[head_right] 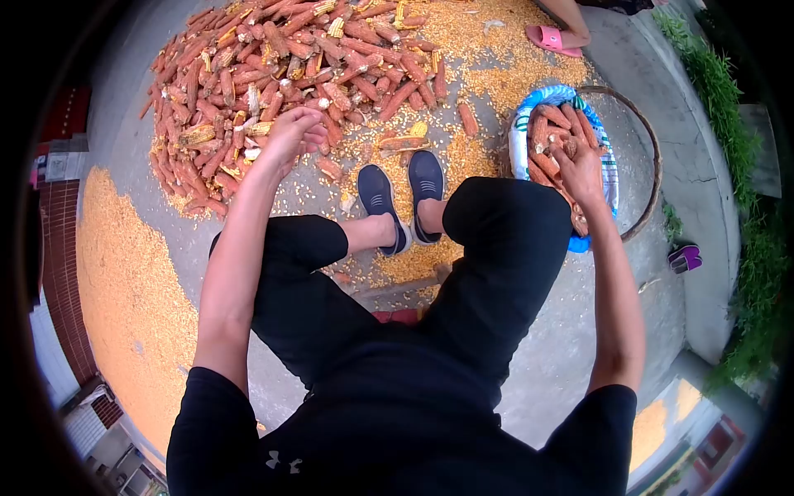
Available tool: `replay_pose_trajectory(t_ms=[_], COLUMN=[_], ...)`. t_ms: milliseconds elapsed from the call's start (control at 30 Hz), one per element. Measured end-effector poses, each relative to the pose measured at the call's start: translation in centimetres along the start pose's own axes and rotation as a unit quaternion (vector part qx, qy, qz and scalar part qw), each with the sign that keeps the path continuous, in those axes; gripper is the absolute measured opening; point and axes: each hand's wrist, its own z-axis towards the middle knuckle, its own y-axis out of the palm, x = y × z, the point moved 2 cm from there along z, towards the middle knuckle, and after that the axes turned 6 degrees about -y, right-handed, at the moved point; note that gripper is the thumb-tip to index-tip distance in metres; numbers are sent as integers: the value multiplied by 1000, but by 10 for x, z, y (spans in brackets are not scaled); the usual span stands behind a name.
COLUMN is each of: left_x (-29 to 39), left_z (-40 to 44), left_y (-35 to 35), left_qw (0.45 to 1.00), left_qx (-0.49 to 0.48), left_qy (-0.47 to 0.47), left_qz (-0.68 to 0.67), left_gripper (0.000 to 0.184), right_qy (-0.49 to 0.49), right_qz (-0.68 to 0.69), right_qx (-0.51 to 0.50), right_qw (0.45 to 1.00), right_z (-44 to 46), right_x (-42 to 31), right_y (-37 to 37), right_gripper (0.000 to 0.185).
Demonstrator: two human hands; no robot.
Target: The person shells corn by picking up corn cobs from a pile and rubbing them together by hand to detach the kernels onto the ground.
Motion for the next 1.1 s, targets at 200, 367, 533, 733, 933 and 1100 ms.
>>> replay_pose_trajectory(t_ms=[200, 367, 533, 733, 933, 1100], left_x=[-50, -84, -60, -7, 38, 0], left_z=[49, 111, 130, 195, 246, 254], left_y=[10, 0, -23, 7, 77, 88], left_qw=[988, 961, 916, 969, 952, 914], left_qx=[0, 106, 269, 225, 211, 266], left_qy=[-100, -77, -30, -7, -151, -157], left_qz=[116, 242, 297, 100, -163, -263], left_gripper=[19, 22, 30, 56, 66, 41], right_qy=[-110, -277, -319, -280, -275, -291], right_qz=[42, 25, -23, 31, 30, 27], right_qx=[4, -4, -68, -61, -91, -98], right_qw=[993, 961, 945, 958, 957, 951], right_z=[14, 8, 13, 44, 58, 61], right_x=[-158, -234, -242, -232, -225, -231], right_y=[-31, 1, 28, 29, 36, 34], right_gripper=[32, 28, 23, 23, 25, 24])
